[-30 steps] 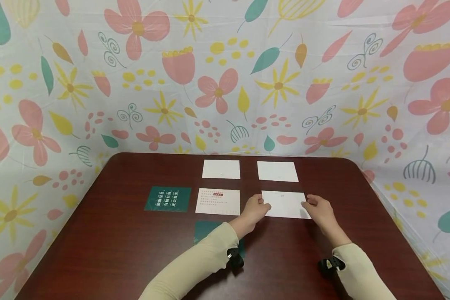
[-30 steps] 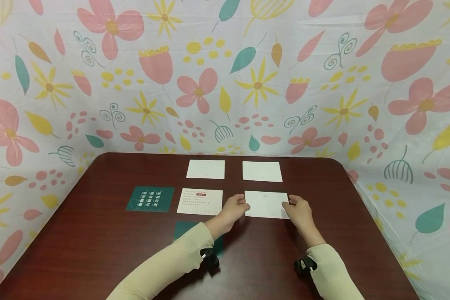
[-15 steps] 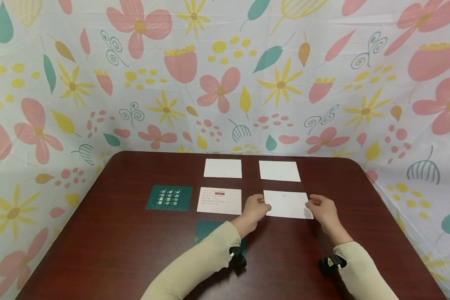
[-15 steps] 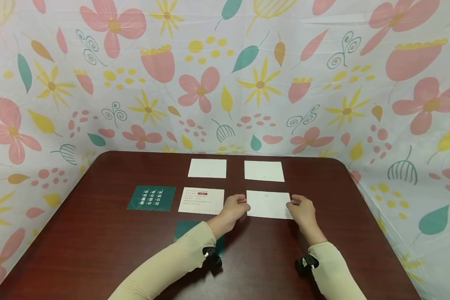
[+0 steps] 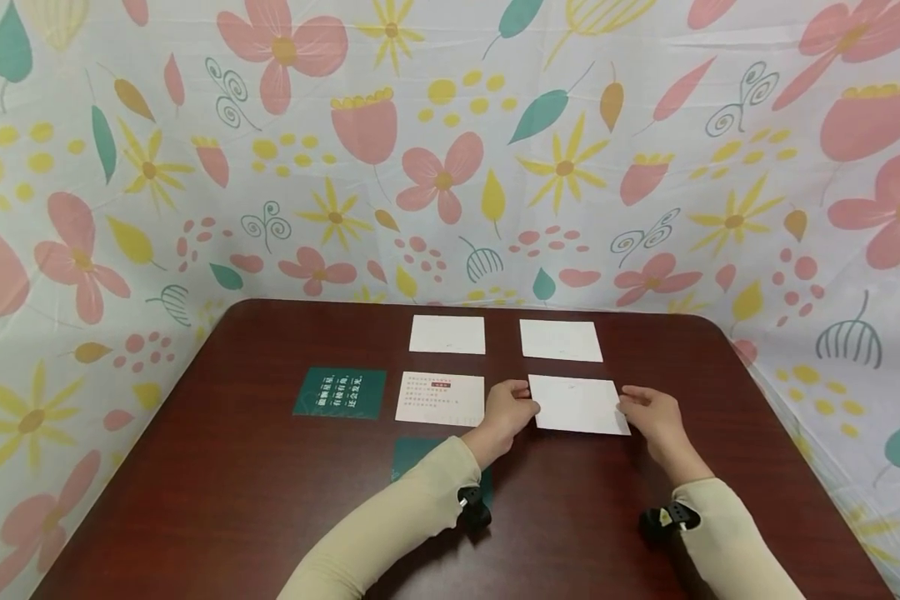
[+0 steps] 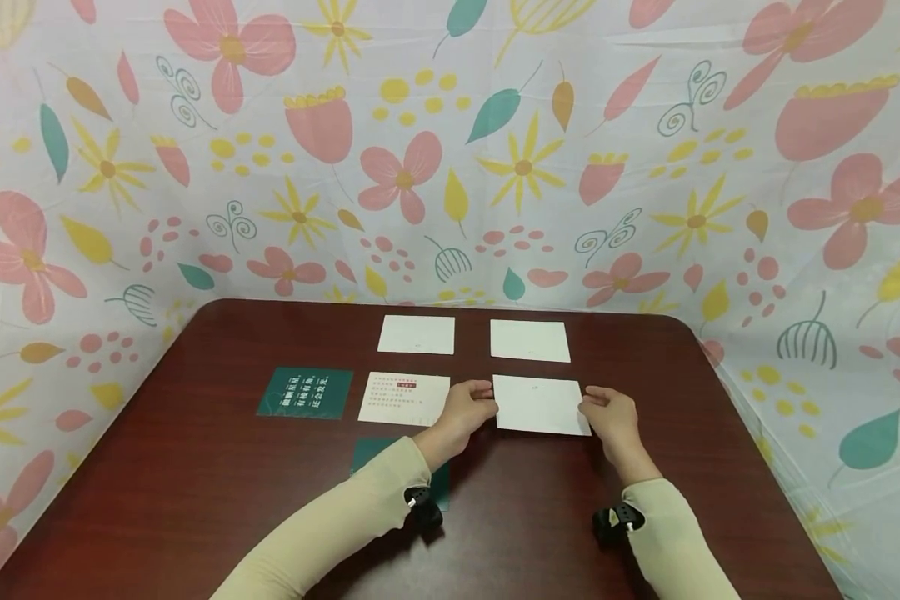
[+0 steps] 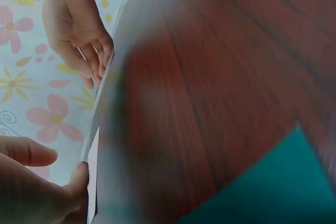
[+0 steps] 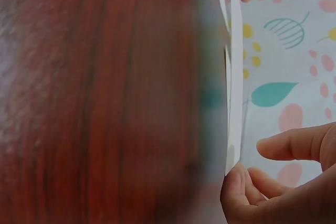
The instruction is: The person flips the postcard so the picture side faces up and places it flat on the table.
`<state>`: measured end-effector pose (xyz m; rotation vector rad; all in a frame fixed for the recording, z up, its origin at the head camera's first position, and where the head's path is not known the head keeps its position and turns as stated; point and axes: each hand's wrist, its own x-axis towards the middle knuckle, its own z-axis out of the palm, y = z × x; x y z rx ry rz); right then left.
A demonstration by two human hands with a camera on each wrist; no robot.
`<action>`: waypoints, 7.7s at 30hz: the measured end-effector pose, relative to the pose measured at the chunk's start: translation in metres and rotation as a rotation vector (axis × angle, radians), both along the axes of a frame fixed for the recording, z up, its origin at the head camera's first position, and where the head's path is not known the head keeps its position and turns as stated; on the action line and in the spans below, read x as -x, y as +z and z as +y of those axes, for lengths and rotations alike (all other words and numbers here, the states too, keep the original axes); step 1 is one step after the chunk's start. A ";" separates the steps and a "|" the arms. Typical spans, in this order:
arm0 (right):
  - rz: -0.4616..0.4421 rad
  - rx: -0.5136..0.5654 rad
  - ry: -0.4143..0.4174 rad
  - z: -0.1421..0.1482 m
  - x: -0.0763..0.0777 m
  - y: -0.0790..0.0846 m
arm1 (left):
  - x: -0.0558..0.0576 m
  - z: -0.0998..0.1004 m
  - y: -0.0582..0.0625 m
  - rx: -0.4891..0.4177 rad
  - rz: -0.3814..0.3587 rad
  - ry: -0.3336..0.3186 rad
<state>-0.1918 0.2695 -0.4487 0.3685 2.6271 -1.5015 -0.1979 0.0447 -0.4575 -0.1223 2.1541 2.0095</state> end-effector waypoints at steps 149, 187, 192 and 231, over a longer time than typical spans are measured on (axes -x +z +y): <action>-0.012 -0.445 0.149 -0.005 0.021 -0.006 | 0.028 0.012 -0.003 0.845 0.206 -0.308; 0.074 -0.008 -0.009 0.001 0.100 -0.014 | 0.112 -0.004 0.000 0.331 0.132 -0.065; 0.031 0.022 -0.037 -0.003 0.107 -0.019 | 0.114 -0.001 0.001 0.331 0.088 -0.072; -0.001 0.170 -0.113 -0.016 0.118 -0.015 | 0.112 0.005 -0.007 0.198 0.059 0.000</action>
